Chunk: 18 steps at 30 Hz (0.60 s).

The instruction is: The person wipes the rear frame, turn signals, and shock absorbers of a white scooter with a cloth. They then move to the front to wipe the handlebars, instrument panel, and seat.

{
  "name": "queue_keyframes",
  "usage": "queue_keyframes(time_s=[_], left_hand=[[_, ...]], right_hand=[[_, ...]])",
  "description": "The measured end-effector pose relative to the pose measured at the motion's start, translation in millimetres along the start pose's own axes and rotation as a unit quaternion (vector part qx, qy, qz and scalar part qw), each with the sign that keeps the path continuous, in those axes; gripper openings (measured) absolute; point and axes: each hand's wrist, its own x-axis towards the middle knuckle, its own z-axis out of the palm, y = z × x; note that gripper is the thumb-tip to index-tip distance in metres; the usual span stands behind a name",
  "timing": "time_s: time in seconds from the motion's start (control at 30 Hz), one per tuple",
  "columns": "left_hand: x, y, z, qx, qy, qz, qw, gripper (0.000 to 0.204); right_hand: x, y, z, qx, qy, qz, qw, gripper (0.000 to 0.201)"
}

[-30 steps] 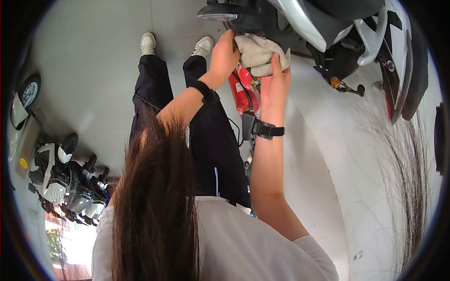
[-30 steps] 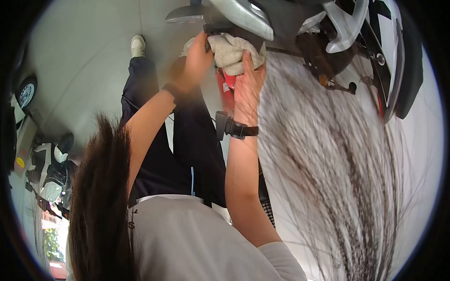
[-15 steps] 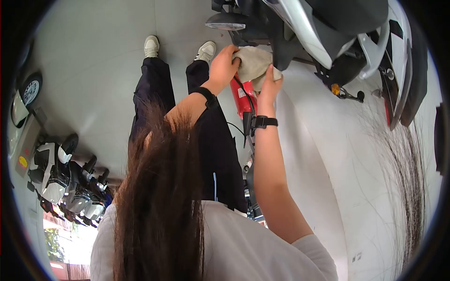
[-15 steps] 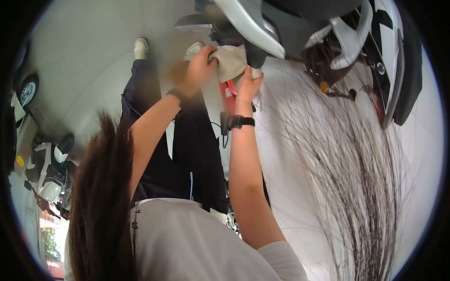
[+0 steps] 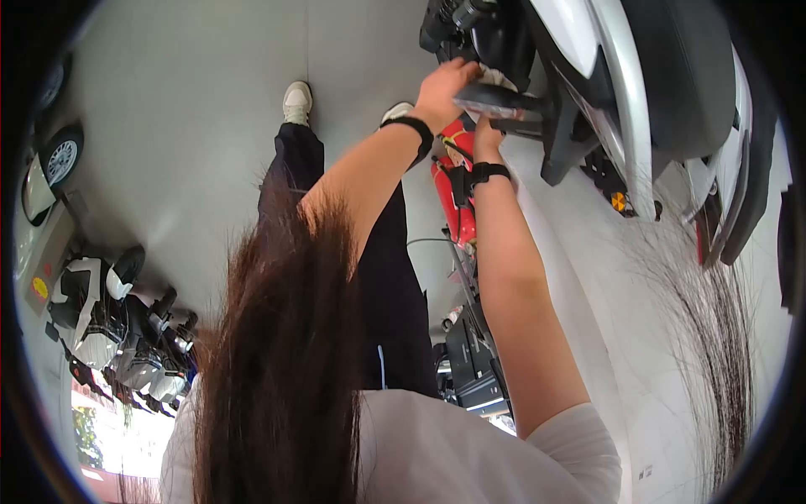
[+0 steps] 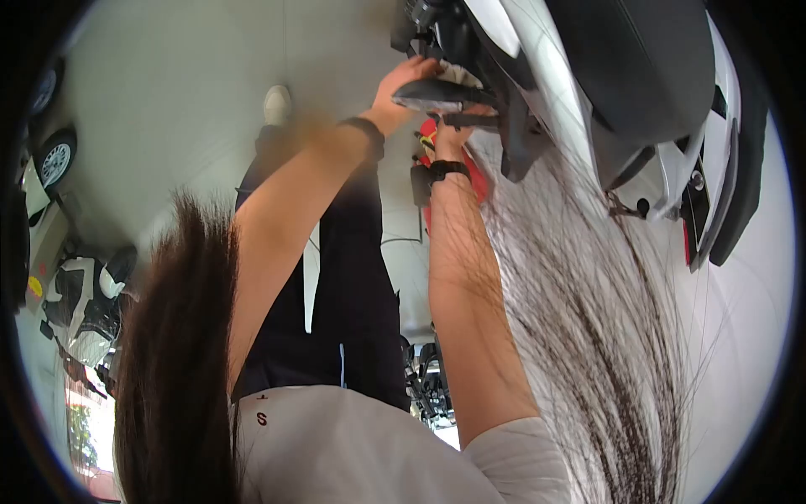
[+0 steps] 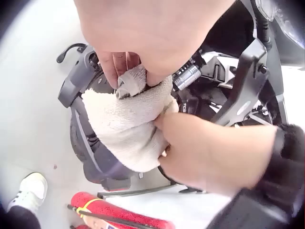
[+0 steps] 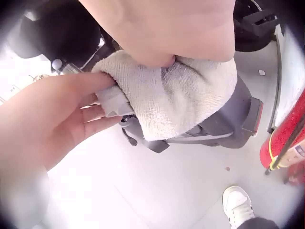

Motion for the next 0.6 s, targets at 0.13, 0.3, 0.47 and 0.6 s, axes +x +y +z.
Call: queue_keyframes(time_s=[0.13,0.3,0.47,0.6], left_hand=[[-10,-12,-7,-0.033,-0.014,-0.027,0.999,0.029],[5,-13,-13,-0.122,0.106,-0.043,0.986,0.029],[16,-23,-23,-0.099,0.151,-0.033,0.983,0.028],[2,-34,-15,-0.063,0.101,-0.036,0.992,0.027]], right_hand=[[4,-71,-4,0.015,0.041,-0.049,0.998,0.074],[47,-91,9,-0.181,-0.025,-0.198,0.963,0.08],[77,-98,29,-0.197,0.013,-0.224,0.954,0.08],[57,-89,11,-0.191,-0.03,-0.238,0.952,0.081]])
